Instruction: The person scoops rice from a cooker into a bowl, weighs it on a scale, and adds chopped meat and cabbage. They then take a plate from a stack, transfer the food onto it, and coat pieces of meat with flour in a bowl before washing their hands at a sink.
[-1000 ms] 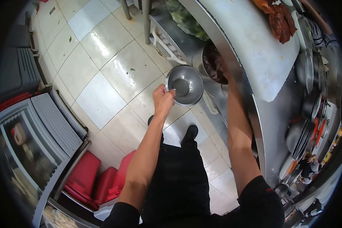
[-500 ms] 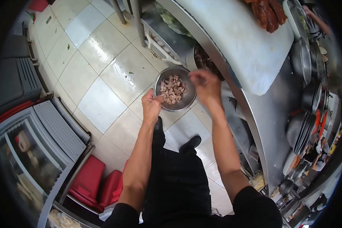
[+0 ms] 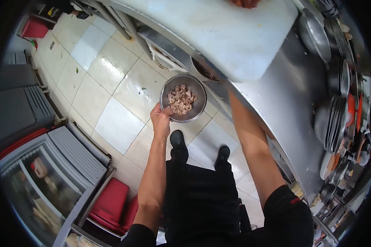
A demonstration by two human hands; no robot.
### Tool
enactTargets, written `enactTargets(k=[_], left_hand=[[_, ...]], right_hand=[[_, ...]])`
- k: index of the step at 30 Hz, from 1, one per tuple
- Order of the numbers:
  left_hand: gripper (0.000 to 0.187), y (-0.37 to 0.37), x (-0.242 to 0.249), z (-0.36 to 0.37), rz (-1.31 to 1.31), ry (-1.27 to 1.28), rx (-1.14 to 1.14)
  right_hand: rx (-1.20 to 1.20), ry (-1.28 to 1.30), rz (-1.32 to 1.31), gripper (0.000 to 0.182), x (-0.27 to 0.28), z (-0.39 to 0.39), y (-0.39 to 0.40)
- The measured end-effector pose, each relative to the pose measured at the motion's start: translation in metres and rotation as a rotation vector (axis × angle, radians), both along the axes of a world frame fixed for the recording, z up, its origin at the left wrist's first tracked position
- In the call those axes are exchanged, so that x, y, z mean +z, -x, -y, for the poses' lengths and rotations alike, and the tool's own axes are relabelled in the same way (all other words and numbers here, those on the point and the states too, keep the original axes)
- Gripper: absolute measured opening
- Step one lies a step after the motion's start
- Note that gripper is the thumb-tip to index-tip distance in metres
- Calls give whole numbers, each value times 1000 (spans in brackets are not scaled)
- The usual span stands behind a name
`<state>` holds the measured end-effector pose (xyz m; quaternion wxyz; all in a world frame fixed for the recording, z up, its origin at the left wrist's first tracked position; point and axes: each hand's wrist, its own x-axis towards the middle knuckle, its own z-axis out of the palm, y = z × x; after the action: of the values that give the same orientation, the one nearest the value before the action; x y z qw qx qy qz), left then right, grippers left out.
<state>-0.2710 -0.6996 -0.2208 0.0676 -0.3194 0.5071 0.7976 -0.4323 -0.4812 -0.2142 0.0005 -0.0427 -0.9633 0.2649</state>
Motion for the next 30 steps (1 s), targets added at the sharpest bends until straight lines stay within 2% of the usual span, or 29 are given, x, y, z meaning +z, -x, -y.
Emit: enactTargets(k=[3,5,6,7,8,9,10,11,12,13,14,17,19,20,22,23,25,26,28,29,30], left_hand=[[15,-15,8,0,-25,155,-62],[20,-33,5,5,-37,290,-135],[22,-47,1,11,-29,345,-205],[28,-58,15,7,-131,369,-245],[31,-71,33,0,-183,400,-267],[35,-74,78,-20,-188,301,-306],[35,-89,102,-23,-262,410,-449],[33,-109,109,-24,-204,437,-493],[25,-118,119,-27,-235,442,-525],[23,-127,147,-49,-224,404,-565],[22,-136,177,-70,-209,379,-596],[26,-152,239,-132,-189,225,-761],[30,-163,269,-188,-267,128,-821],[31,-167,281,-219,-311,101,-847],[31,-173,311,-287,-440,157,-923],[31,-175,314,-322,-487,130,-951],[27,-180,328,-394,-571,96,-1050],[24,-181,337,-433,-619,83,-1121],[12,-195,362,-514,-773,147,-1088],[20,-203,376,-551,-789,219,-1097],[20,-207,386,-584,-824,203,-1095]], right_hand=[[2,299,136,28,45,14,-45],[25,551,380,29,79,34,-95],[31,578,540,29,101,42,-118],[116,715,156,23,86,46,-163],[275,436,321,14,148,41,-176],[257,285,10,10,155,39,-207],[388,227,33,17,137,33,-235],[387,344,-173,14,138,23,-268],[122,508,-385,14,136,28,-293],[119,582,-120,11,189,2,-306],[92,578,-95,7,219,-19,-321],[12,481,-222,12,276,-83,-365],[-264,414,-508,23,312,-138,-391],[-285,398,-556,23,332,-167,-404],[-687,107,-623,25,367,-225,-435],[-704,102,-663,25,374,-253,-452],[-785,312,-486,31,377,-315,-484],[-789,284,-532,31,385,-344,-493],[-908,145,-573,30,404,-403,-511],[-935,91,-632,31,409,-433,-518],[-937,73,-665,31,414,-463,-523]])
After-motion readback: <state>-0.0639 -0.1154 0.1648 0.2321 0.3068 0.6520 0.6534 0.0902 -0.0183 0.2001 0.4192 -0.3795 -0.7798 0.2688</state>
